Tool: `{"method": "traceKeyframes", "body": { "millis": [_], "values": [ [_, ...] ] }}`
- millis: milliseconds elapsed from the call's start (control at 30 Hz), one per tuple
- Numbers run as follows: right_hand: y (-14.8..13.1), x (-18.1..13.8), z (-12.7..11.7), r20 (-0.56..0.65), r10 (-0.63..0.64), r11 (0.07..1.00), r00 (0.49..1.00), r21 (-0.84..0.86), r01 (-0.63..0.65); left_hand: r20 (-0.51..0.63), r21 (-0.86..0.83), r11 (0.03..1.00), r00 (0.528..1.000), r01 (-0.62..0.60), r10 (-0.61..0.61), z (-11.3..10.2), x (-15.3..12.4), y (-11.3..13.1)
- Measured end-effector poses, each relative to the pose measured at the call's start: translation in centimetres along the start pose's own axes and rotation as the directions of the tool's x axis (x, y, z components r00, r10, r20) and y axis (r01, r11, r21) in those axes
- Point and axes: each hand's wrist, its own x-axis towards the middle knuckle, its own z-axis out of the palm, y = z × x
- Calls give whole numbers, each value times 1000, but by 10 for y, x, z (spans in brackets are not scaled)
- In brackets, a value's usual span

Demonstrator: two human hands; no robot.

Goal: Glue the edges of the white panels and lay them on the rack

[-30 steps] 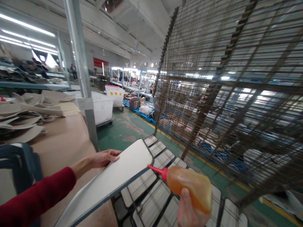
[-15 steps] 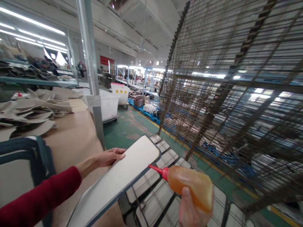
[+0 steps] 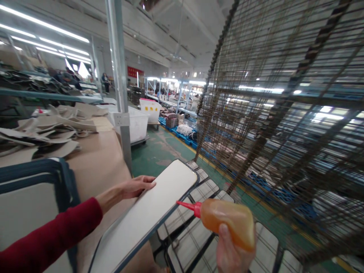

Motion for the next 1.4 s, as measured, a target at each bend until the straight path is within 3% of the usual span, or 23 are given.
{"method": "traceKeyframes", "body": {
  "millis": [367, 733, 1033, 1400],
  "values": [
    [-7, -4, 8, 15, 123, 990, 992, 67, -124, -66, -18, 999, 997, 26, -28, 6, -9, 8],
    [8, -2, -11, 151, 56, 998, 987, -36, -51, -109, -64, 997, 993, 48, -55, 10, -11, 13],
    [28, 0, -34, 308, 11, 995, 951, -100, 21, -156, -73, 995, 985, 69, -79, 8, -12, 19],
    [41, -10, -50, 320, -17, 962, 947, -252, 102, -227, -79, 992, 967, 99, -115, 6, -10, 26]
  ]
}}
